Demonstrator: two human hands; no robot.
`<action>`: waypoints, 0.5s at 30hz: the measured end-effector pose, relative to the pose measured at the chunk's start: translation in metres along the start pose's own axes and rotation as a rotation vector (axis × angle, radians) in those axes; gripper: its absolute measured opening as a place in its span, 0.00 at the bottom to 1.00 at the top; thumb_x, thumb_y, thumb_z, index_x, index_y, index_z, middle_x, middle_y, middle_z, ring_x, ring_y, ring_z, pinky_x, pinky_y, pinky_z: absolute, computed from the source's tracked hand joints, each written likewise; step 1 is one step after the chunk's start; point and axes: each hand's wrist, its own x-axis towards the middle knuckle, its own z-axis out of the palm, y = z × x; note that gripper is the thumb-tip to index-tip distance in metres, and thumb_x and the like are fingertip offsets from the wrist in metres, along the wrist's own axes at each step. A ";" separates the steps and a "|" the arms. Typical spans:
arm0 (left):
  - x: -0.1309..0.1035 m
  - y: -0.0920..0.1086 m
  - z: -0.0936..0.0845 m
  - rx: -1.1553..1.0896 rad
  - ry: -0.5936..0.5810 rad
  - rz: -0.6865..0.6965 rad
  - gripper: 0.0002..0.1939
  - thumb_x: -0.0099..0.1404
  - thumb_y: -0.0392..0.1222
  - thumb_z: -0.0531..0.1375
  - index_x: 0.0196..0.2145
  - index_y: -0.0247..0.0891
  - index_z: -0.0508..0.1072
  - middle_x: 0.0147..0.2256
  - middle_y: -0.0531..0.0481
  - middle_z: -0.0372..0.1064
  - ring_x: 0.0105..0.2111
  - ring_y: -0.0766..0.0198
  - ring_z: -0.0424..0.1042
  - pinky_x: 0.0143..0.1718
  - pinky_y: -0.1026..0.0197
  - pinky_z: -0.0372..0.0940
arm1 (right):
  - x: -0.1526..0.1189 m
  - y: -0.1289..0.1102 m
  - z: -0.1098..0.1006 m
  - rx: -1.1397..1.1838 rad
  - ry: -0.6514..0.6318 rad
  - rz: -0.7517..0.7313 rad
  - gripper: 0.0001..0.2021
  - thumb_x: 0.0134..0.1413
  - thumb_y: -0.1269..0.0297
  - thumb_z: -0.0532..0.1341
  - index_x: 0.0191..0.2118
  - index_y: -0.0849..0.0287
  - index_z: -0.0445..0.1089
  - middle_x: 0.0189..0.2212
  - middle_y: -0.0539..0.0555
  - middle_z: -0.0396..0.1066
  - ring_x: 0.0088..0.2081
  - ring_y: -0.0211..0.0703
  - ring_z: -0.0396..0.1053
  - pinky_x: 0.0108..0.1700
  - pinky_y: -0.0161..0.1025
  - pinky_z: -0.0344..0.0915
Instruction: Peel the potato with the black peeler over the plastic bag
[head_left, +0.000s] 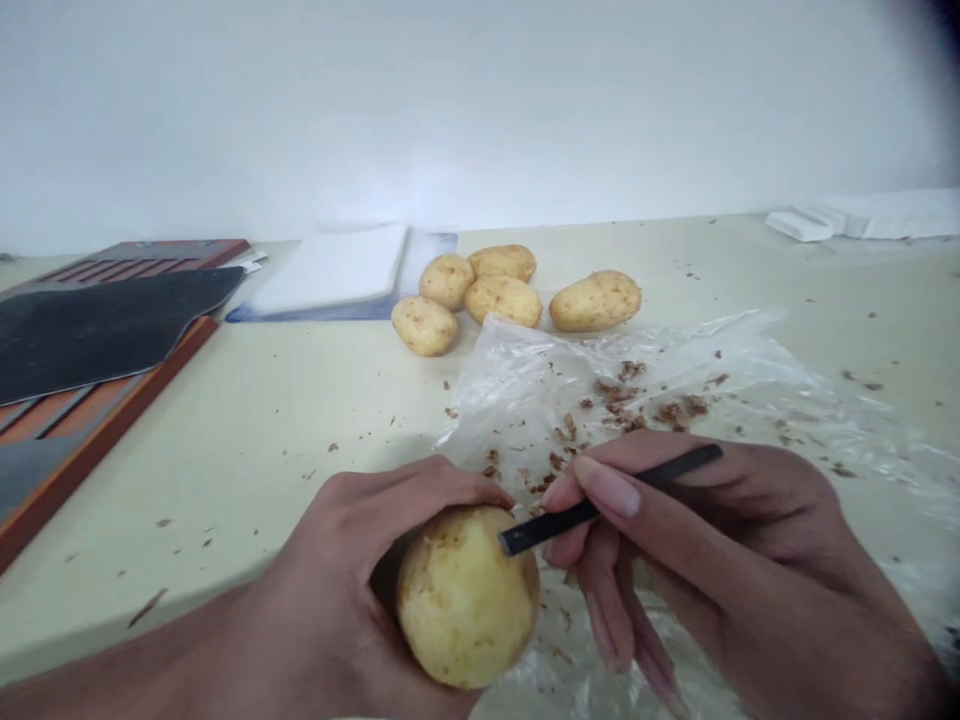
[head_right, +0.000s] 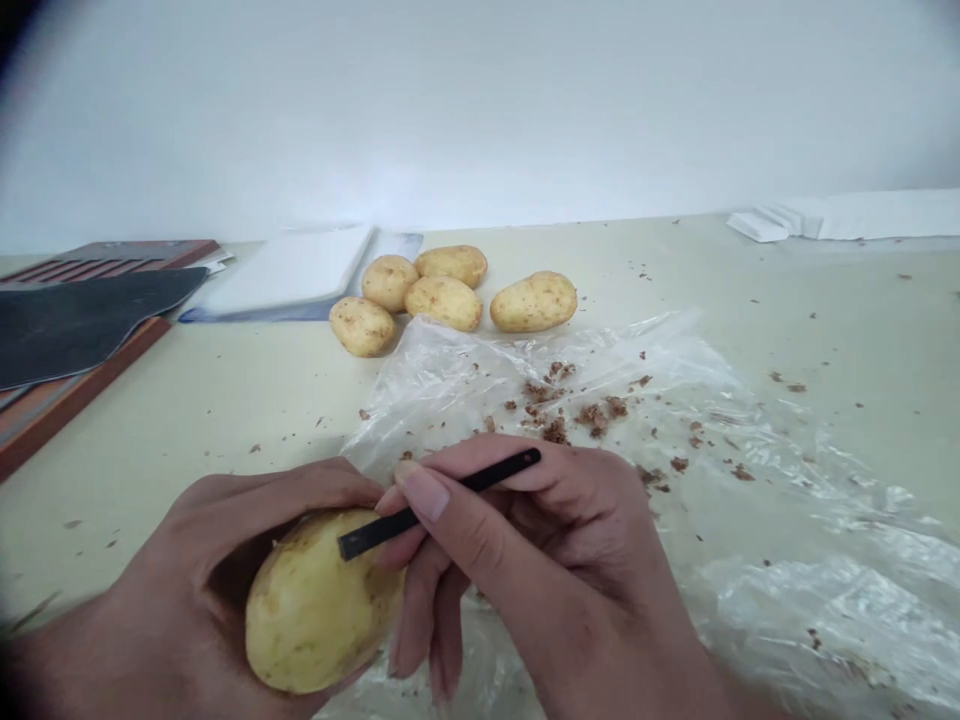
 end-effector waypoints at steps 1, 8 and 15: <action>-0.001 0.000 0.001 0.013 0.008 -0.005 0.40 0.47 0.46 0.76 0.56 0.44 0.68 0.42 0.60 0.76 0.34 0.87 0.75 0.39 0.88 0.69 | 0.000 0.000 0.001 0.006 -0.002 -0.003 0.07 0.70 0.64 0.64 0.46 0.62 0.77 0.38 0.50 0.73 0.30 0.28 0.74 0.31 0.14 0.74; -0.001 0.001 0.002 0.116 -0.005 -0.011 0.43 0.45 0.51 0.77 0.56 0.45 0.68 0.44 0.61 0.76 0.37 0.89 0.75 0.42 0.89 0.69 | 0.005 -0.007 -0.002 -0.117 0.087 0.040 0.16 0.65 0.58 0.68 0.40 0.69 0.72 0.31 0.53 0.71 0.25 0.32 0.71 0.27 0.17 0.70; 0.004 -0.001 -0.001 0.136 0.001 0.041 0.44 0.46 0.58 0.77 0.56 0.45 0.66 0.44 0.63 0.76 0.37 0.89 0.77 0.41 0.89 0.70 | 0.007 -0.009 -0.003 -0.028 0.024 0.093 0.17 0.69 0.55 0.66 0.42 0.69 0.72 0.36 0.53 0.73 0.26 0.28 0.71 0.29 0.17 0.72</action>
